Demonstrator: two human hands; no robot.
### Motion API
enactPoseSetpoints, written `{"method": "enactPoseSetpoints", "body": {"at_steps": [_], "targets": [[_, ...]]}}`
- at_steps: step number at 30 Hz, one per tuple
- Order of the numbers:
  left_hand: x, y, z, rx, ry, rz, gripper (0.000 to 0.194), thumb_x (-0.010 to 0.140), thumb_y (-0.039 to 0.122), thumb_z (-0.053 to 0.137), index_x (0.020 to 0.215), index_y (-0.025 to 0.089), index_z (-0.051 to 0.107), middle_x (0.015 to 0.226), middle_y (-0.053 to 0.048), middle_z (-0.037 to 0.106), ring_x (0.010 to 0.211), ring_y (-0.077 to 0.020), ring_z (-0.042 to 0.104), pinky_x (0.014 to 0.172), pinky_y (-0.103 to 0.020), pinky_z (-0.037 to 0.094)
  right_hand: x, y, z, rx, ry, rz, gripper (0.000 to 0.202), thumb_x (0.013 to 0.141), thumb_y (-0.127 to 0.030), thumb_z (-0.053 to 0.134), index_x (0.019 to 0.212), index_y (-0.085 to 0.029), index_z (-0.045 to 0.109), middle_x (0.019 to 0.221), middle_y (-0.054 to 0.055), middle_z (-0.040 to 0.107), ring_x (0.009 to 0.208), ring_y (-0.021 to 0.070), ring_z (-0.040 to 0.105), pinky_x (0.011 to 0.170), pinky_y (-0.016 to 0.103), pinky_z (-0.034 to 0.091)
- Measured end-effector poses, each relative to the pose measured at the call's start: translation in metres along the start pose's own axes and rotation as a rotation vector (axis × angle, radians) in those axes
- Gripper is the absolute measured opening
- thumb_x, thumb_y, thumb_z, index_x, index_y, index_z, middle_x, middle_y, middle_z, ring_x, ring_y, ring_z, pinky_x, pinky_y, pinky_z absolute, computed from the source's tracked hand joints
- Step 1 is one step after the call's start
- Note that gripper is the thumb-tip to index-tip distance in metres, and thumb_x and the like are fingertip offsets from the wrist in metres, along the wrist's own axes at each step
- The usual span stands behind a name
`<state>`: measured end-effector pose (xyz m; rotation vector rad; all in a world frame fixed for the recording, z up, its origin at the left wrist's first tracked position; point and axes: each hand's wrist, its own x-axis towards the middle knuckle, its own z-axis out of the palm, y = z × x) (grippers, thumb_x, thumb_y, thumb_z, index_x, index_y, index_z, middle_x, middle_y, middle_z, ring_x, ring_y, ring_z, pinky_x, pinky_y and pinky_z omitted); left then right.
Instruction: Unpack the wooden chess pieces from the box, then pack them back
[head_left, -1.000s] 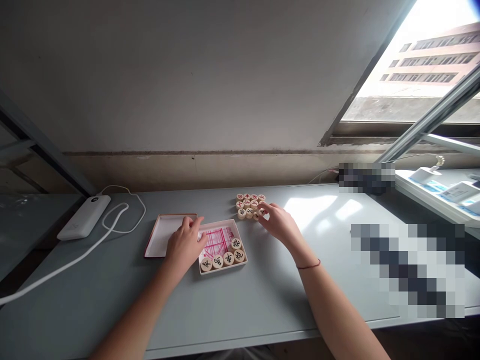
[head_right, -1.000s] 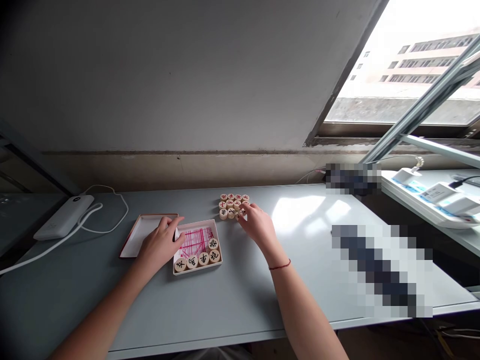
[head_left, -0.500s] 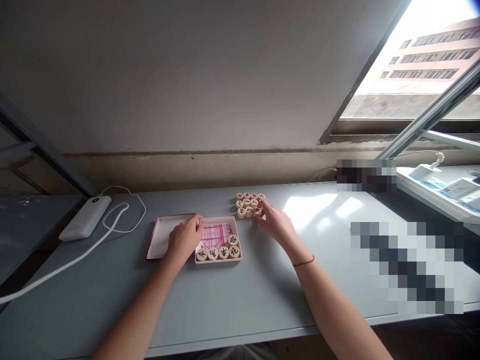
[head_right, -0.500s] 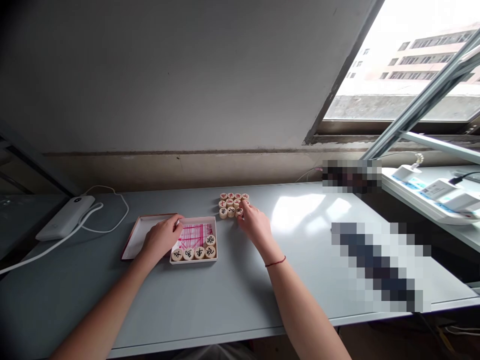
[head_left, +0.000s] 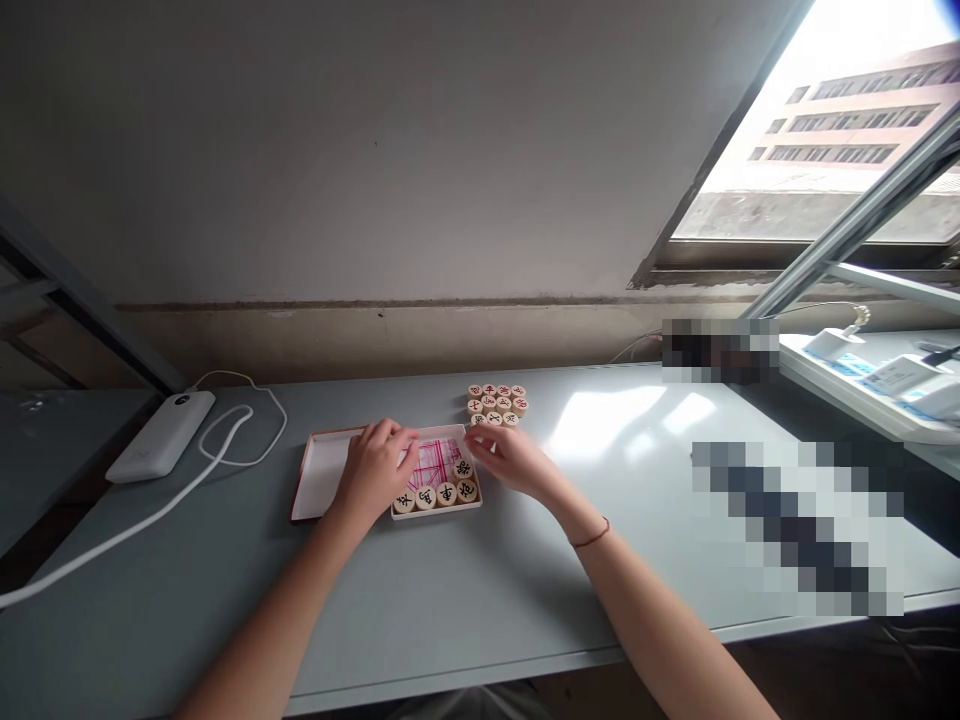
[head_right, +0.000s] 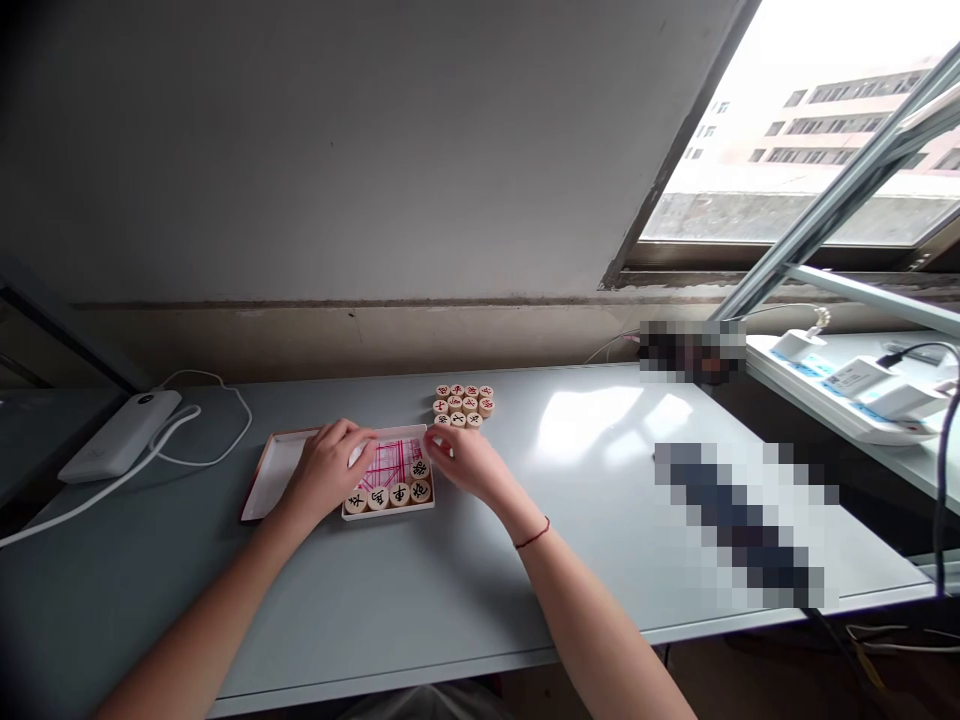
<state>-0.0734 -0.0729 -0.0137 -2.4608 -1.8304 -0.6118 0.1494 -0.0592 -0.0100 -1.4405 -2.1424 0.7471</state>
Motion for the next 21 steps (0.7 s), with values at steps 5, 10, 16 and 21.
{"method": "enactPoseSetpoints", "body": {"at_steps": [5,10,16,21], "targets": [[-0.009,0.021,-0.004,-0.065,-0.169,0.145,0.033,0.092,0.028,0.040,0.075,0.023,0.067,0.086,-0.005,0.066,0.088,-0.0218,0.055,0.078,-0.036,0.038,0.001,-0.004,0.012,0.022,-0.037,-0.004,0.020,0.086,-0.021,0.046,0.088,-0.019,0.066,0.069,0.001,0.063,0.057,0.0118,0.050,0.052,0.021,0.032],[-0.008,0.040,0.001,-0.097,-0.176,0.163,0.033,0.093,0.029,0.040,0.077,0.021,0.068,0.085,-0.008,0.066,0.087,-0.0243,0.055,0.080,-0.041,0.038,0.001,-0.006,0.012,0.046,-0.030,0.004,0.021,0.084,-0.017,0.045,0.086,-0.018,0.066,0.062,-0.001,0.058,0.053,0.0111,0.046,0.050,0.021,0.031],[-0.007,0.048,0.010,-0.156,-0.205,0.121,0.026,0.093,0.031,0.043,0.082,0.018,0.063,0.088,-0.008,0.068,0.089,-0.0253,0.059,0.083,-0.041,0.038,0.002,-0.008,0.014,0.072,-0.007,0.030,0.023,0.082,-0.015,0.044,0.086,-0.018,0.067,0.060,0.000,0.059,0.053,0.0117,0.047,0.052,0.022,0.033],[-0.005,0.051,0.006,-0.287,-0.248,0.038,0.016,0.089,0.028,0.050,0.080,0.020,0.059,0.080,-0.002,0.068,0.079,-0.0210,0.063,0.082,-0.038,0.039,0.002,-0.006,0.014,0.088,-0.003,0.027,0.023,0.082,-0.015,0.043,0.084,-0.017,0.066,0.065,0.000,0.061,0.056,0.0114,0.048,0.053,0.022,0.034]]}}
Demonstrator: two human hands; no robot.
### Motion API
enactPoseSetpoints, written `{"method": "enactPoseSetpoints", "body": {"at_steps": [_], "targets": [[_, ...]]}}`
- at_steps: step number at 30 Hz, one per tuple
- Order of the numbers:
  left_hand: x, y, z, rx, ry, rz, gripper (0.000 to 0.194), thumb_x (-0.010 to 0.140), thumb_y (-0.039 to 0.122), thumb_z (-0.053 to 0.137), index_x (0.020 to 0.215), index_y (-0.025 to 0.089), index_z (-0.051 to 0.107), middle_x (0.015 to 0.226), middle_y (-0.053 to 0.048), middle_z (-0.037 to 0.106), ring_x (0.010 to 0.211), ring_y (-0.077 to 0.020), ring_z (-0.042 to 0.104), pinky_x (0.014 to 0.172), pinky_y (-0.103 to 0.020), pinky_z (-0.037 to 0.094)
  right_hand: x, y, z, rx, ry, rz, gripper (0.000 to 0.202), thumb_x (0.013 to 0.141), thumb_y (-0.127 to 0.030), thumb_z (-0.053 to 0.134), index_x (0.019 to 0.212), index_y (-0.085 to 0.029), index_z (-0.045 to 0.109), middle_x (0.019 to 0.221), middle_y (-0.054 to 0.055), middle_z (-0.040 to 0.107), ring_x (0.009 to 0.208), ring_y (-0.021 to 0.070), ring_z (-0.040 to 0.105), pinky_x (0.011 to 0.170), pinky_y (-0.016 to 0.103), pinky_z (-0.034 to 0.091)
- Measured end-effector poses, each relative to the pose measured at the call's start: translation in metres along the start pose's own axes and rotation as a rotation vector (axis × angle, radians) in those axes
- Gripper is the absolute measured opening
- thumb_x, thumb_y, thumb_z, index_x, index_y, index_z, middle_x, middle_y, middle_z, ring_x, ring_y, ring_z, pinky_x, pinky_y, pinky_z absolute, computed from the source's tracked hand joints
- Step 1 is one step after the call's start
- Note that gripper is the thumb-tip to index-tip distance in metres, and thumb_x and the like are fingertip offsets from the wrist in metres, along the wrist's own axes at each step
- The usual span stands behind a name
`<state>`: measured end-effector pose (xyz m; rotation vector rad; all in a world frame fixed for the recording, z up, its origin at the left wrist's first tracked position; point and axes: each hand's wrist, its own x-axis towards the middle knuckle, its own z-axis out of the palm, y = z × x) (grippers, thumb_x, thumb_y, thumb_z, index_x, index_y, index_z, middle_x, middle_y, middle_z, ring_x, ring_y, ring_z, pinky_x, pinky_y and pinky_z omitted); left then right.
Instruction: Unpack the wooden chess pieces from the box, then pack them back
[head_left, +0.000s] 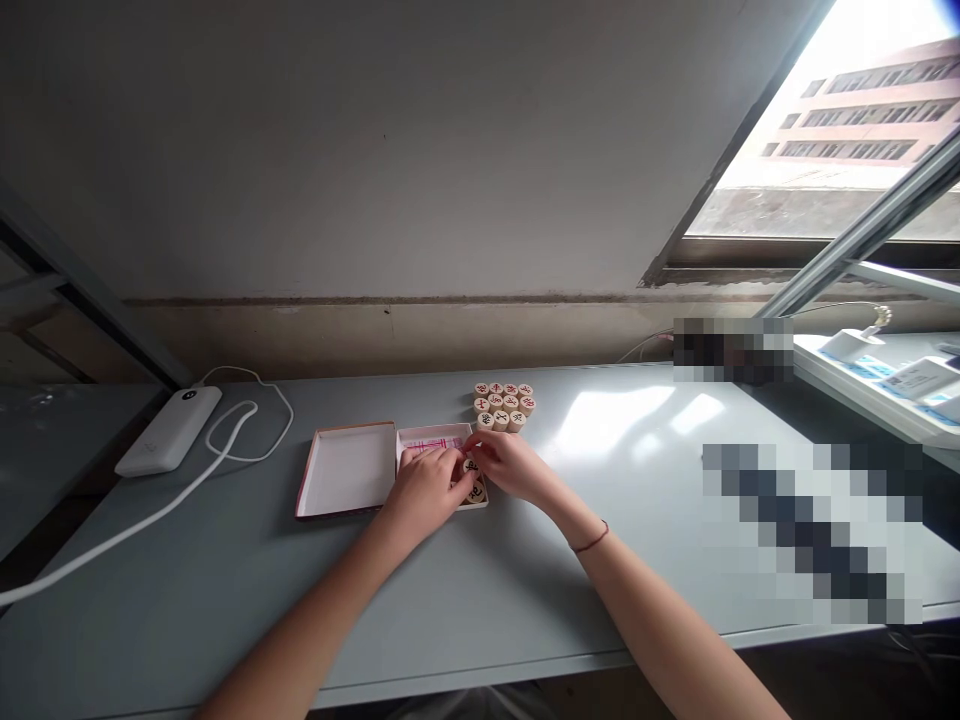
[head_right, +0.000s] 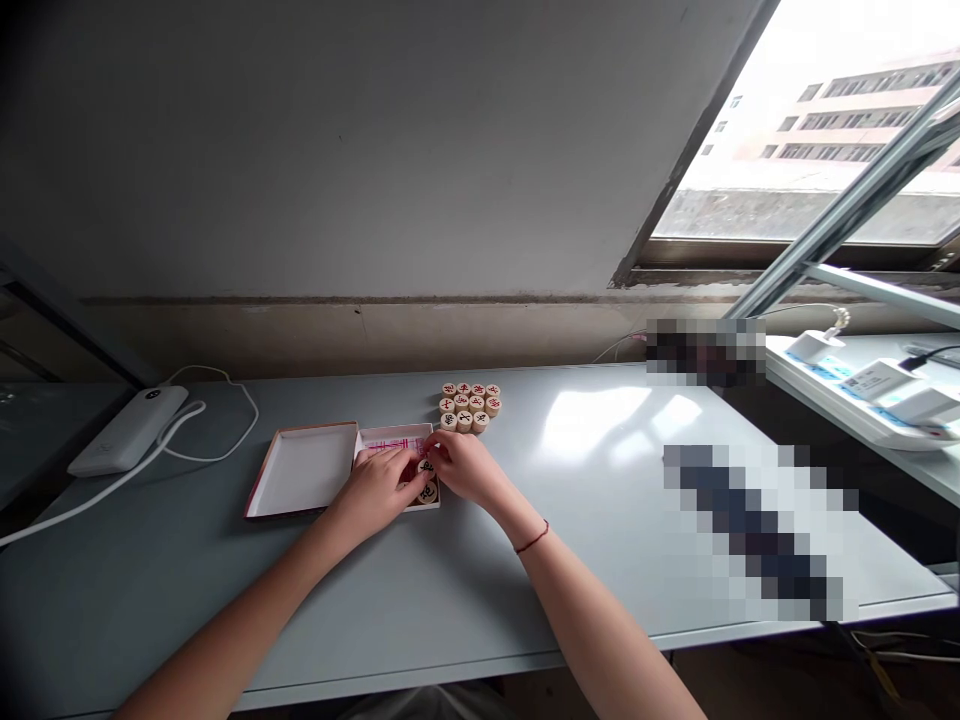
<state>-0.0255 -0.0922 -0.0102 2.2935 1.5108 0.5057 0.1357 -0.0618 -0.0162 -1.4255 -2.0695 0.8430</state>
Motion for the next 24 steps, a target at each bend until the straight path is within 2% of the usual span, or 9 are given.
{"method": "enactPoseSetpoints", "body": {"at_steps": [2,4,8,11,13,15,18,20,24], "targets": [[0.001,0.000,-0.001,-0.036,0.031,-0.060,0.010,0.087,0.026,0.051,0.083,0.021,0.059,0.080,0.000,0.069,0.080,-0.0202,0.064,0.083,-0.037,0.038,0.000,0.000,-0.004,0.023,0.000,-0.001,0.024,0.083,-0.016,0.043,0.086,-0.018,0.066,0.067,0.000,0.062,0.057,0.0113,0.048,0.053,0.023,0.035],[0.001,-0.001,-0.003,-0.076,0.118,-0.099,0.007,0.086,0.026,0.053,0.086,0.022,0.059,0.084,0.001,0.069,0.083,-0.0196,0.064,0.085,-0.037,0.039,-0.002,-0.002,-0.009,0.086,-0.005,-0.011,0.024,0.083,-0.017,0.043,0.090,-0.018,0.066,0.074,0.001,0.065,0.058,0.0110,0.049,0.055,0.023,0.037],[-0.002,-0.005,-0.009,-0.291,0.264,-0.068,0.011,0.086,0.031,0.053,0.091,0.022,0.059,0.093,-0.001,0.070,0.085,-0.0173,0.063,0.081,-0.031,0.044,-0.005,-0.011,-0.016,0.343,-0.102,-0.118,0.024,0.084,-0.024,0.050,0.104,-0.019,0.063,0.102,0.005,0.066,0.076,0.0125,0.058,0.064,0.023,0.045],[-0.006,-0.005,-0.013,-0.476,0.263,-0.093,0.016,0.086,0.035,0.053,0.094,0.022,0.060,0.093,-0.001,0.069,0.085,-0.0163,0.063,0.076,-0.027,0.049,-0.005,-0.013,-0.017,0.464,-0.112,-0.110,0.026,0.084,-0.032,0.054,0.105,-0.018,0.062,0.100,0.006,0.066,0.073,0.0126,0.058,0.058,0.023,0.046],[-0.009,-0.005,-0.014,-0.559,0.283,-0.103,0.017,0.086,0.036,0.054,0.095,0.022,0.059,0.096,-0.002,0.068,0.086,-0.0157,0.064,0.079,-0.027,0.050,-0.004,-0.008,-0.021,0.484,-0.036,-0.066,0.028,0.083,-0.035,0.055,0.103,-0.018,0.062,0.095,0.007,0.066,0.067,0.0123,0.057,0.053,0.023,0.046],[-0.012,-0.006,-0.014,-0.597,0.317,-0.086,0.016,0.085,0.034,0.056,0.093,0.021,0.058,0.098,-0.002,0.068,0.089,-0.0158,0.065,0.083,-0.028,0.051,-0.002,0.003,-0.030,0.450,0.125,0.008,0.028,0.082,-0.037,0.054,0.102,-0.018,0.061,0.093,0.007,0.067,0.065,0.0130,0.057,0.052,0.024,0.046],[-0.014,-0.010,-0.014,-0.583,0.352,-0.070,0.017,0.085,0.034,0.057,0.096,0.022,0.058,0.094,-0.002,0.069,0.089,-0.0162,0.065,0.083,-0.029,0.052,0.000,0.024,-0.050,0.250,0.370,0.190,0.025,0.080,-0.037,0.053,0.096,-0.019,0.061,0.089,0.006,0.067,0.067,0.0150,0.058,0.053,0.025,0.044],[-0.014,-0.014,-0.013,-0.561,0.359,-0.061,0.018,0.086,0.034,0.055,0.099,0.023,0.060,0.093,-0.002,0.068,0.088,-0.0160,0.066,0.082,-0.029,0.054,0.000,0.038,-0.060,0.080,0.370,0.311,0.020,0.079,-0.034,0.054,0.091,-0.020,0.061,0.086,0.006,0.068,0.068,0.0159,0.059,0.054,0.025,0.043],[-0.013,-0.019,-0.010,-0.502,0.364,-0.020,0.018,0.087,0.027,0.053,0.101,0.023,0.063,0.101,-0.003,0.068,0.087,-0.0149,0.065,0.083,-0.029,0.054,-0.001,0.052,-0.065,-0.097,0.212,0.452,0.013,0.080,-0.028,0.053,0.086,-0.019,0.060,0.080,0.005,0.067,0.065,0.0152,0.058,0.054,0.024,0.040]]}}
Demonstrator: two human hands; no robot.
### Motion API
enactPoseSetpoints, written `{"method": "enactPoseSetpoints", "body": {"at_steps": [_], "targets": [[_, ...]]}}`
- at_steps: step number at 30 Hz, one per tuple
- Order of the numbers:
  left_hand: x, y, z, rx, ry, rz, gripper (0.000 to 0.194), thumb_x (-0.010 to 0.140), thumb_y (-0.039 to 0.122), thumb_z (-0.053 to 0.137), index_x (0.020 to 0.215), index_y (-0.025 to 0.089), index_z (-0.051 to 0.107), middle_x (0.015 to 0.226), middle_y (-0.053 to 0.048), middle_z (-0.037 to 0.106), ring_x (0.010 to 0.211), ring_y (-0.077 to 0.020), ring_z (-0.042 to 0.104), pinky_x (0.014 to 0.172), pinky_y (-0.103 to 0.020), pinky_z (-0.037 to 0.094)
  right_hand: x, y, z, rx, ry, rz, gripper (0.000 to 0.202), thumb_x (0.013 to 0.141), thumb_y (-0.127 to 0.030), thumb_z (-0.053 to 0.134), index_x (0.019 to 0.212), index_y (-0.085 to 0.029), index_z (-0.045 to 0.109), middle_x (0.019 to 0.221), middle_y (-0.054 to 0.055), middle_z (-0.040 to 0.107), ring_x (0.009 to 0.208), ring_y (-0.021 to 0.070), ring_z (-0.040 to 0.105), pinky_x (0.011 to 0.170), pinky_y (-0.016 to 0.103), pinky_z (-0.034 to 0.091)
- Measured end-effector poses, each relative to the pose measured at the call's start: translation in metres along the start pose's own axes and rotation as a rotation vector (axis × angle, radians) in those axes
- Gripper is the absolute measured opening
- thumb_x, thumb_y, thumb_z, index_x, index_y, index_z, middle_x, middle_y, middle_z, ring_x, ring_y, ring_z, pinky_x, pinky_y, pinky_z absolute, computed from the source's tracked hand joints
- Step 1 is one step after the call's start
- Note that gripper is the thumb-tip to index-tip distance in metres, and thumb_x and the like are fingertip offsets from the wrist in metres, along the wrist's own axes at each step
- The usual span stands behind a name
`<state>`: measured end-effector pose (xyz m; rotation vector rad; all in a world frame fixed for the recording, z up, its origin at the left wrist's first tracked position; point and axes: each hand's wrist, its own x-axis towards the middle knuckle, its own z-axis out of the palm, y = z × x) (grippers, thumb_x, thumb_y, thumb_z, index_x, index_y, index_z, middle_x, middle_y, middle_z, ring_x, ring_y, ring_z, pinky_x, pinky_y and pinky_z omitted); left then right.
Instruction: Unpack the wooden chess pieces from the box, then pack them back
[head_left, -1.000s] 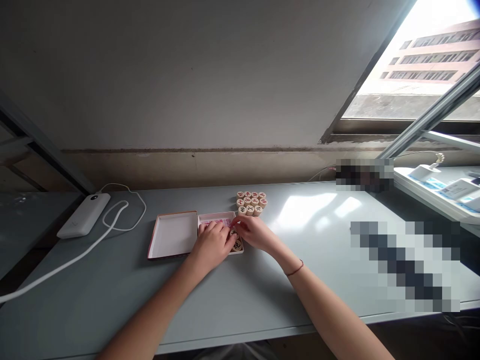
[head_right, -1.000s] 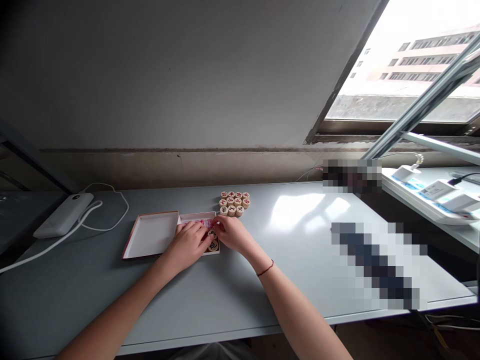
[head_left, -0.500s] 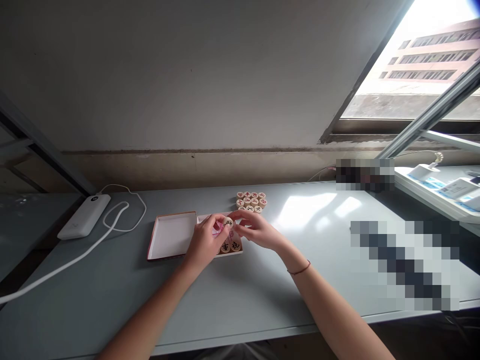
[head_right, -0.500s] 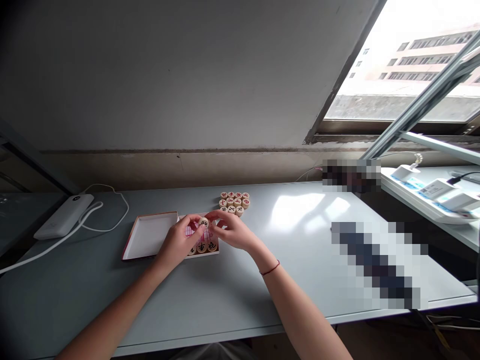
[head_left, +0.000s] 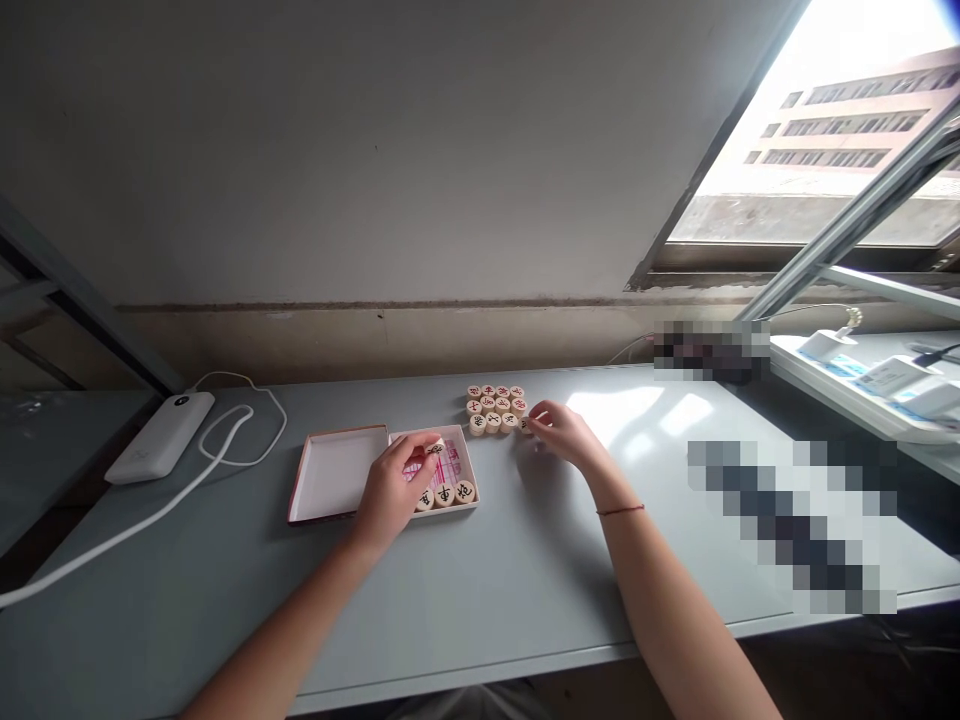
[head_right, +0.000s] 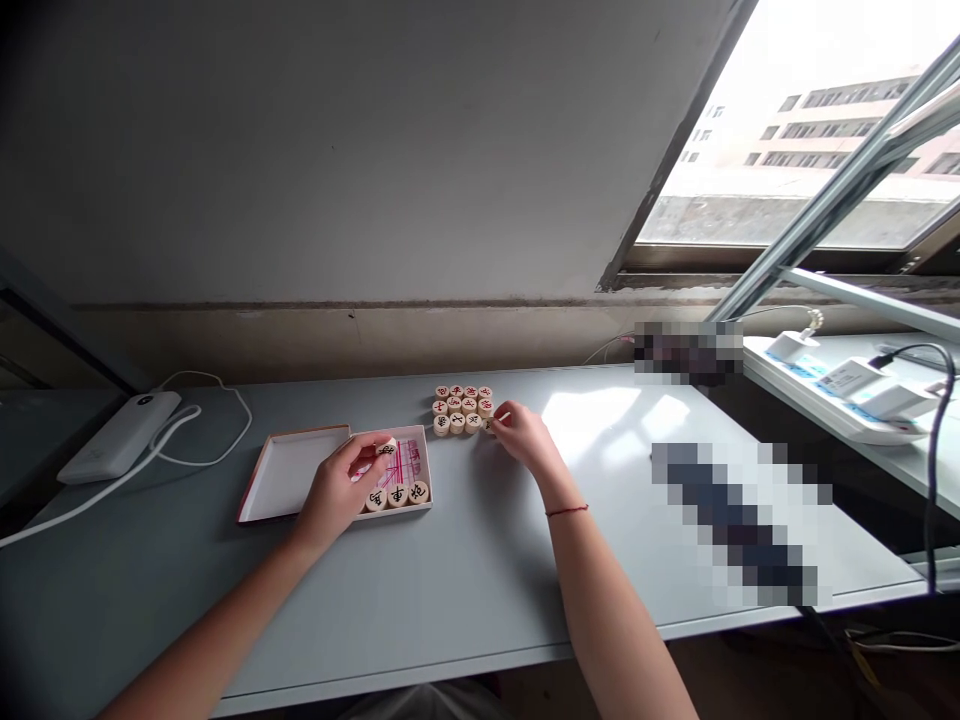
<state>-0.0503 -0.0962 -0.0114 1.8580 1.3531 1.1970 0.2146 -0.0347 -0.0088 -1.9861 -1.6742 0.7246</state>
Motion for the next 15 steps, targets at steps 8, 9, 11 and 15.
{"method": "enactPoseSetpoints", "body": {"at_steps": [8,9,11,15], "targets": [[-0.003,0.001,0.001,0.206,-0.019,0.173,0.023,0.087,0.025,0.057,0.110,0.022,0.060,0.100,-0.003,0.067,0.081,-0.0153,0.065,0.078,-0.029,0.054,-0.029,-0.037,0.011,0.143,-0.110,-0.382,0.027,0.088,-0.045,0.050,0.090,-0.020,0.059,0.082,0.004,0.067,0.064,0.0135,0.057,0.057,0.024,0.042],[-0.004,0.002,0.001,0.239,-0.028,0.215,0.023,0.087,0.025,0.057,0.110,0.022,0.060,0.099,-0.003,0.067,0.082,-0.0160,0.065,0.077,-0.029,0.054,-0.038,-0.046,0.017,0.199,-0.189,-0.481,0.028,0.086,-0.047,0.052,0.092,-0.020,0.059,0.086,0.004,0.067,0.066,0.0131,0.058,0.057,0.024,0.043],[-0.006,0.002,0.002,0.289,-0.036,0.304,0.022,0.089,0.024,0.055,0.111,0.022,0.059,0.100,-0.004,0.067,0.086,-0.0172,0.065,0.078,-0.029,0.054,-0.056,-0.062,0.032,0.239,-0.243,-0.582,0.029,0.083,-0.045,0.058,0.096,-0.020,0.059,0.085,0.004,0.067,0.066,0.0128,0.058,0.057,0.023,0.044],[-0.007,0.002,0.002,0.368,-0.023,0.416,0.022,0.091,0.022,0.052,0.113,0.022,0.057,0.099,-0.005,0.067,0.091,-0.0181,0.064,0.080,-0.028,0.053,-0.069,-0.074,0.047,0.191,-0.157,-0.614,0.017,0.085,-0.034,0.057,0.088,-0.019,0.062,0.072,0.002,0.065,0.060,0.0120,0.056,0.053,0.022,0.042]]}}
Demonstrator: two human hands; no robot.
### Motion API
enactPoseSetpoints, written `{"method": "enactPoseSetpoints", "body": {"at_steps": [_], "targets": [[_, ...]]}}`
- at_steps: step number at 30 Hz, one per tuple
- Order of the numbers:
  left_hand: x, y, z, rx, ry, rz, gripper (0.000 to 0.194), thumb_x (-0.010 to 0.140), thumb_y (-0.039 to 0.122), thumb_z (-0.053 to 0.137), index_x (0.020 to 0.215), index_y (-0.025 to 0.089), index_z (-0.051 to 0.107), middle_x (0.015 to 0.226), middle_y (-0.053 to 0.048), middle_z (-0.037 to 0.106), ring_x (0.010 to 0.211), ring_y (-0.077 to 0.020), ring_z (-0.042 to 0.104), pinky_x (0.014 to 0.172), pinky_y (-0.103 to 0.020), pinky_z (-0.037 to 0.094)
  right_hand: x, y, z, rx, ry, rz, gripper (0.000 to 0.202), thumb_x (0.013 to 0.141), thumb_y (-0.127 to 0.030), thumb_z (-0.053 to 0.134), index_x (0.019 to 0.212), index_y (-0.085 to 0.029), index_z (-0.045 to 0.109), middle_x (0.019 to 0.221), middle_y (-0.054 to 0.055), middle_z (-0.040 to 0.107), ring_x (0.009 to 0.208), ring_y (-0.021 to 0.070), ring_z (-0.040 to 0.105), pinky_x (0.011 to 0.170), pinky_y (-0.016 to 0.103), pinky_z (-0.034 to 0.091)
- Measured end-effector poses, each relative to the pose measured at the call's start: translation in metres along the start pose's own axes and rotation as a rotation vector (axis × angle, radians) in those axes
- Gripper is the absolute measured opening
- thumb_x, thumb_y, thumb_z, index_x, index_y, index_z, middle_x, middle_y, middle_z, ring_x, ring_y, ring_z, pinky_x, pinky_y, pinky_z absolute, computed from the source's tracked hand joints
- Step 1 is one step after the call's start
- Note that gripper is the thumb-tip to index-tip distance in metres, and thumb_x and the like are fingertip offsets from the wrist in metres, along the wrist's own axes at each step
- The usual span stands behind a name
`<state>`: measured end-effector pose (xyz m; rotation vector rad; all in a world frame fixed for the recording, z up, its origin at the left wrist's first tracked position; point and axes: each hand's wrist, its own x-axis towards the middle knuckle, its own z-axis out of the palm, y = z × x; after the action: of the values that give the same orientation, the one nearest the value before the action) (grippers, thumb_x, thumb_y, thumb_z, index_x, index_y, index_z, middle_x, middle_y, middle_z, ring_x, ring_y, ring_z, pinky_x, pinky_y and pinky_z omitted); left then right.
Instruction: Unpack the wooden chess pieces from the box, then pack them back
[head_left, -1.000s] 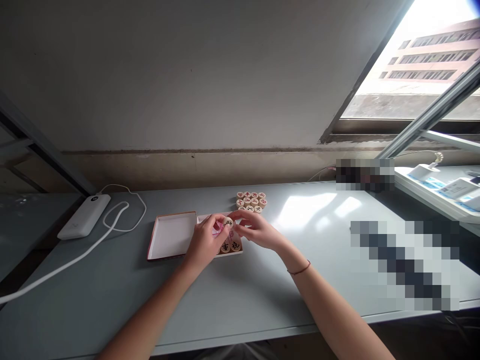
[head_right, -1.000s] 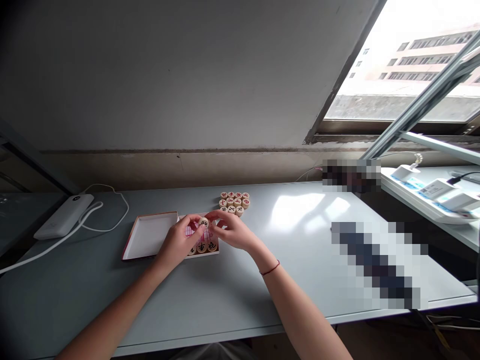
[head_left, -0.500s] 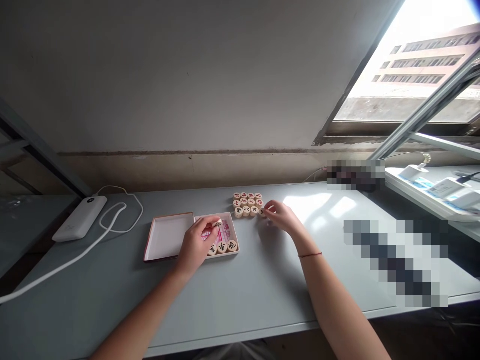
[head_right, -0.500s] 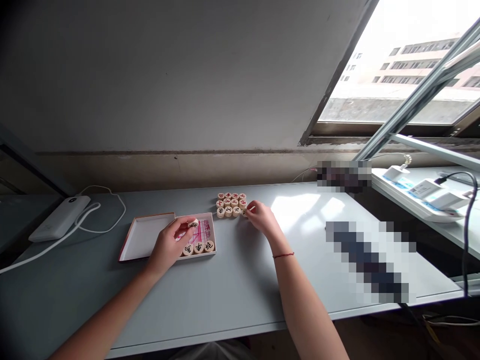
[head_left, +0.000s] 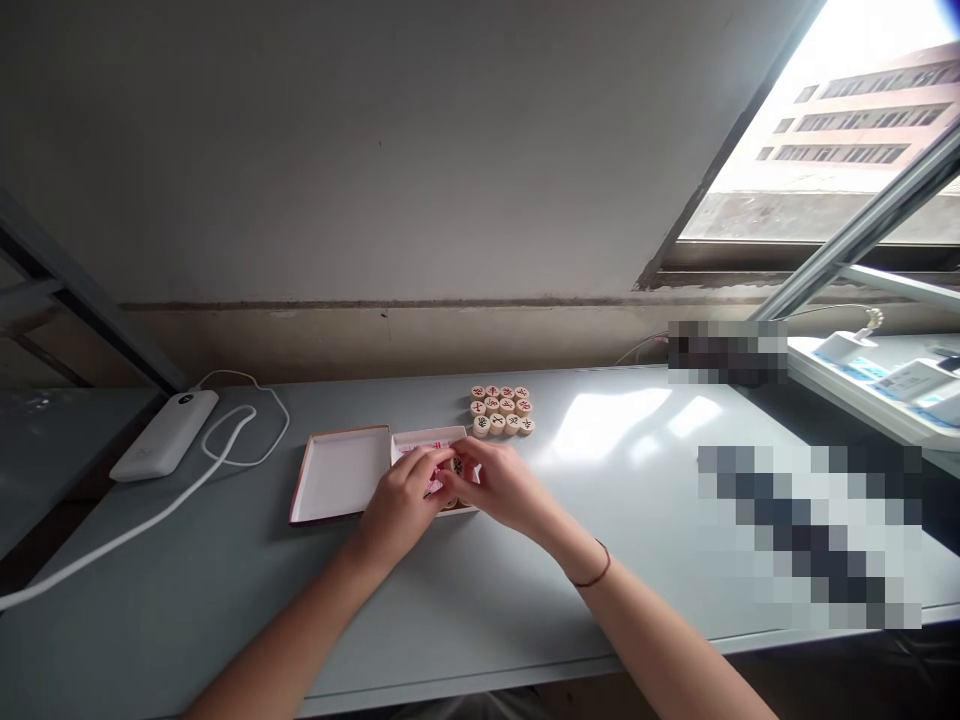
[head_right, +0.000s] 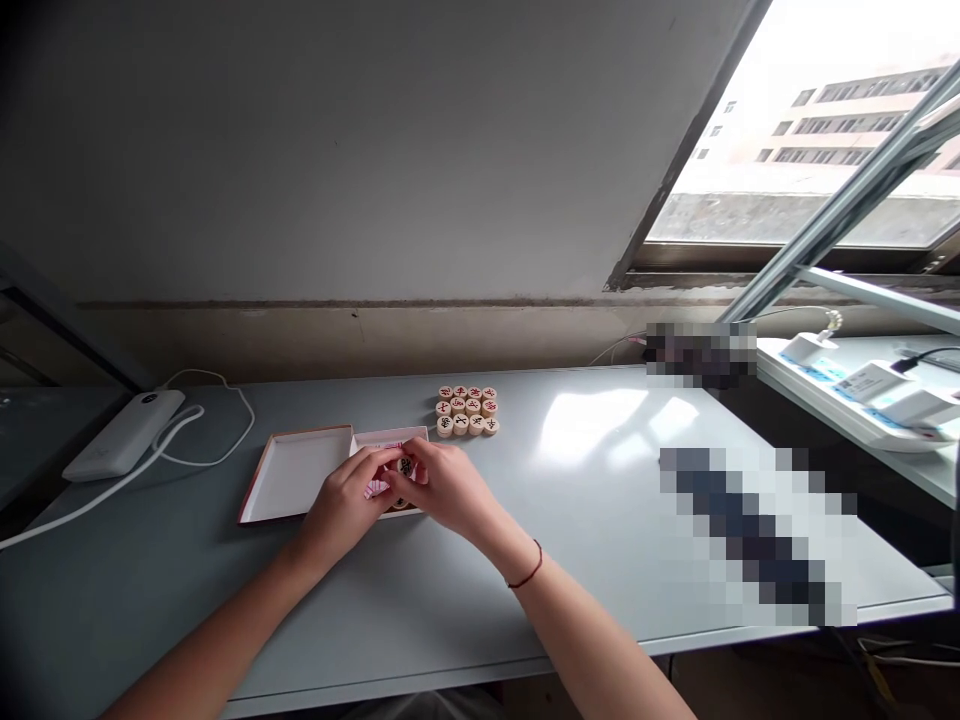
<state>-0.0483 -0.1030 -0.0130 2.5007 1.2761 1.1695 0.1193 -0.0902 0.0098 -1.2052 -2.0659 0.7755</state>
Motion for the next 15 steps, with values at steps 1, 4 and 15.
{"method": "enactPoseSetpoints", "body": {"at_steps": [1,4,15], "targets": [[0.000,-0.001,-0.001,0.032,-0.011,0.003,0.024,0.091,0.024,0.053,0.115,0.022,0.056,0.100,-0.005,0.066,0.092,-0.0189,0.064,0.082,-0.030,0.052,0.001,0.004,-0.003,-0.013,0.036,-0.007,0.016,0.086,-0.033,0.056,0.090,-0.020,0.063,0.076,0.002,0.066,0.062,0.0124,0.058,0.055,0.023,0.044],[0.003,-0.011,-0.009,0.191,-0.086,-0.107,0.030,0.088,0.031,0.057,0.117,0.023,0.058,0.105,-0.006,0.063,0.094,-0.0223,0.062,0.084,-0.034,0.051,0.005,0.031,-0.027,-0.115,0.212,0.047,0.022,0.085,-0.033,0.056,0.101,-0.021,0.065,0.096,0.007,0.067,0.073,0.0155,0.062,0.063,0.026,0.049],[0.011,-0.040,-0.025,0.337,-0.417,-0.646,0.036,0.087,0.030,0.043,0.121,0.027,0.055,0.078,0.000,0.063,0.071,-0.0185,0.061,0.062,-0.026,0.041,0.007,0.090,-0.062,-0.430,0.192,0.458,0.011,0.076,-0.029,0.058,0.083,-0.022,0.054,0.076,0.002,0.063,0.064,0.0158,0.054,0.057,0.025,0.038]]}}
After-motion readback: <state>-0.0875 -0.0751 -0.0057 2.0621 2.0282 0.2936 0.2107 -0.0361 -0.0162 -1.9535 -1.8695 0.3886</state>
